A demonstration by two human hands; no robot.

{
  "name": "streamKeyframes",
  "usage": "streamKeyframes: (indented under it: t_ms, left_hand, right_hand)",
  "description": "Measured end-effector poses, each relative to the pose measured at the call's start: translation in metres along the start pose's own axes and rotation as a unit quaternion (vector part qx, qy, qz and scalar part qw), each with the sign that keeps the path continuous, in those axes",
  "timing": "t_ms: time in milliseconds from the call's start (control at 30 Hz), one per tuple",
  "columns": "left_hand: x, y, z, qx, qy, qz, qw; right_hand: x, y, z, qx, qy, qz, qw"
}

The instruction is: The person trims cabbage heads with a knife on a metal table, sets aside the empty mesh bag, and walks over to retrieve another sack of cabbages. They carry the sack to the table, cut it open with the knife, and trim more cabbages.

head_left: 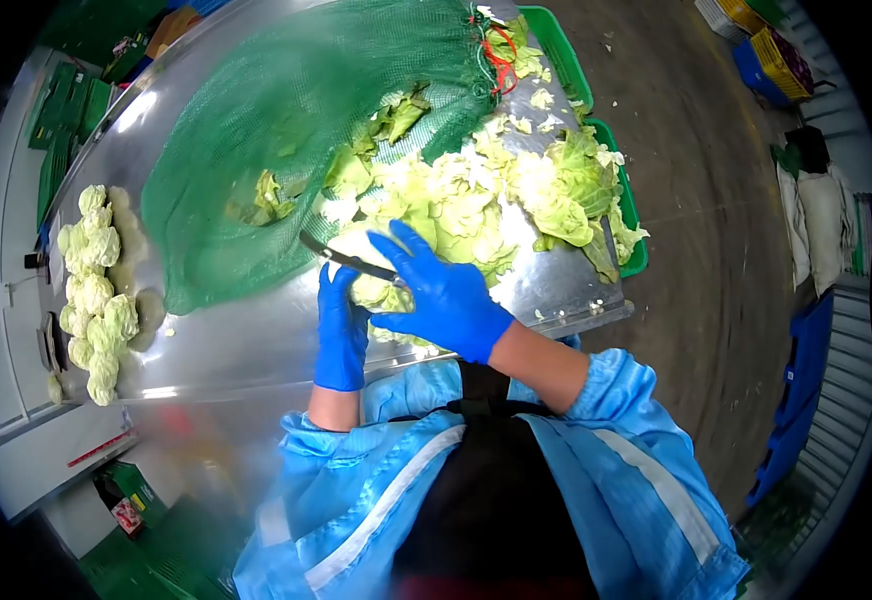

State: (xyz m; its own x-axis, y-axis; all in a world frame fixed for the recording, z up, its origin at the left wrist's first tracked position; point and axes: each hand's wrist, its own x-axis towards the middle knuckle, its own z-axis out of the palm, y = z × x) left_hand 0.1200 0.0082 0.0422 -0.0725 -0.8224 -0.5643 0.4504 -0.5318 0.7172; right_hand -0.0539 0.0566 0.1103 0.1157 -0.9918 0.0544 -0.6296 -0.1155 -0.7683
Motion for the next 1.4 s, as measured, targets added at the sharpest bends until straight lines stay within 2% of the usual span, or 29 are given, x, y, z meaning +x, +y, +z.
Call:
streamKeyframes:
  t_ms: [67, 167, 200, 233, 300, 333, 400, 467, 533, 567, 600, 667, 700, 733, 767, 800, 833, 900, 967, 1000, 1067, 1133, 1200, 1233, 1267, 1300, 1333, 1400]
  left_hand:
    - [-0.006, 0.001, 0.006, 0.032, -0.003, -0.011, 0.999]
    - [-0.003, -0.005, -0.005, -0.009, -0.013, 0.0, 1.0]
    - [0.0, -0.007, -0.011, -0.008, -0.01, -0.002, 1.0]
    - [-0.004, -0.002, -0.01, -0.038, -0.017, -0.024, 0.999]
    - [-0.018, 0.016, -0.002, -0.097, -0.033, -0.068, 0.992]
    - [-0.02, 0.02, 0.0, -0.119, -0.057, -0.066, 0.989]
    - [-0.024, 0.026, 0.003, -0.162, -0.105, -0.063, 0.979]
    - [-0.028, 0.032, 0.015, -0.145, -0.092, -0.075, 0.982]
    - [-0.027, 0.035, 0.025, -0.174, -0.092, -0.121, 0.973]
    - [-0.019, 0.032, 0.018, -0.187, -0.161, -0.143, 0.958]
    - [-0.027, 0.03, 0.034, -0.197, -0.098, -0.103, 0.97]
    - [-0.018, 0.022, 0.019, -0.167, -0.051, -0.101, 0.979]
    - [-0.014, 0.02, 0.01, -0.183, -0.1, -0.129, 0.969]
    - [-0.007, 0.018, 0.006, -0.218, -0.11, -0.134, 0.96]
    - [-0.007, 0.015, 0.0, -0.162, -0.094, -0.1, 0.977]
    - [-0.017, 0.018, 0.008, -0.104, -0.076, -0.067, 0.989]
    - [-0.024, 0.019, 0.017, -0.092, -0.048, -0.027, 0.994]
    - [-0.03, 0.023, 0.02, -0.091, -0.053, -0.027, 0.994]
    - [-0.025, 0.021, 0.014, -0.1, -0.072, -0.034, 0.992]
    - [-0.025, 0.025, 0.016, -0.097, -0.134, -0.048, 0.985]
    - [-0.022, 0.025, 0.016, -0.141, -0.059, -0.092, 0.984]
    - [-0.012, 0.018, 0.007, -0.099, -0.061, -0.095, 0.989]
    - [-0.014, 0.016, 0.0, -0.112, -0.095, -0.113, 0.983]
    - [-0.018, 0.02, 0.005, -0.116, -0.115, -0.107, 0.981]
    - [-0.024, 0.023, 0.016, -0.116, -0.143, -0.071, 0.98]
    - [-0.022, 0.016, 0.005, -0.057, -0.086, 0.001, 0.995]
    - [-0.025, 0.015, 0.004, -0.032, -0.1, 0.033, 0.994]
    - [-0.036, 0.02, 0.006, 0.006, -0.156, 0.082, 0.984]
  right_hand:
    - [-0.001, 0.018, 0.012, 0.037, 0.017, 0.013, 0.999]
    - [0.001, 0.04, 0.002, 0.033, 0.026, 0.026, 0.999]
    - [0.001, 0.05, -0.006, 0.022, -0.008, 0.049, 0.999]
    - [0.001, 0.078, 0.002, 0.042, 0.052, -0.001, 0.998]
    - [0.001, 0.111, -0.011, 0.037, 0.072, 0.102, 0.991]
    - [0.006, 0.117, -0.023, -0.04, 0.034, 0.159, 0.986]
    - [0.005, 0.116, -0.031, -0.118, 0.083, 0.123, 0.982]
    - [0.007, 0.068, -0.034, 0.006, 0.13, 0.075, 0.989]
    - [0.008, 0.03, -0.022, 0.077, 0.116, -0.012, 0.99]
    - [0.008, 0.004, -0.026, 0.064, 0.06, -0.028, 0.996]
    - [0.01, -0.014, -0.029, 0.052, 0.004, -0.042, 0.998]
    - [0.015, -0.006, -0.013, -0.032, 0.014, -0.098, 0.995]
    - [0.02, 0.002, -0.012, 0.054, 0.062, -0.154, 0.985]
    - [0.02, 0.004, -0.012, 0.165, 0.094, -0.12, 0.974]
    - [0.023, 0.007, -0.015, 0.293, 0.076, -0.032, 0.953]
    - [0.025, 0.009, -0.023, 0.414, 0.056, 0.059, 0.907]
    - [0.03, 0.007, -0.036, 0.486, 0.093, 0.063, 0.867]
    - [0.029, 0.031, -0.04, 0.394, 0.124, 0.061, 0.909]
    - [0.02, 0.033, -0.032, 0.179, 0.089, -0.051, 0.978]
    - [0.013, 0.011, -0.03, 0.07, 0.054, -0.125, 0.988]
    - [0.01, -0.01, -0.023, -0.106, -0.069, -0.159, 0.979]
    - [0.01, 0.007, -0.006, -0.079, -0.044, -0.225, 0.97]
    - [0.013, 0.013, 0.0, 0.083, -0.009, -0.183, 0.98]
    - [0.016, 0.009, -0.007, 0.203, 0.003, -0.11, 0.973]
    - [0.019, 0.005, -0.015, 0.339, 0.031, -0.042, 0.939]
    - [0.022, 0.0, -0.022, 0.46, 0.075, 0.015, 0.885]
    - [0.027, -0.006, -0.044, 0.557, 0.122, 0.103, 0.815]
    - [0.035, 0.02, -0.068, 0.333, 0.176, 0.094, 0.922]
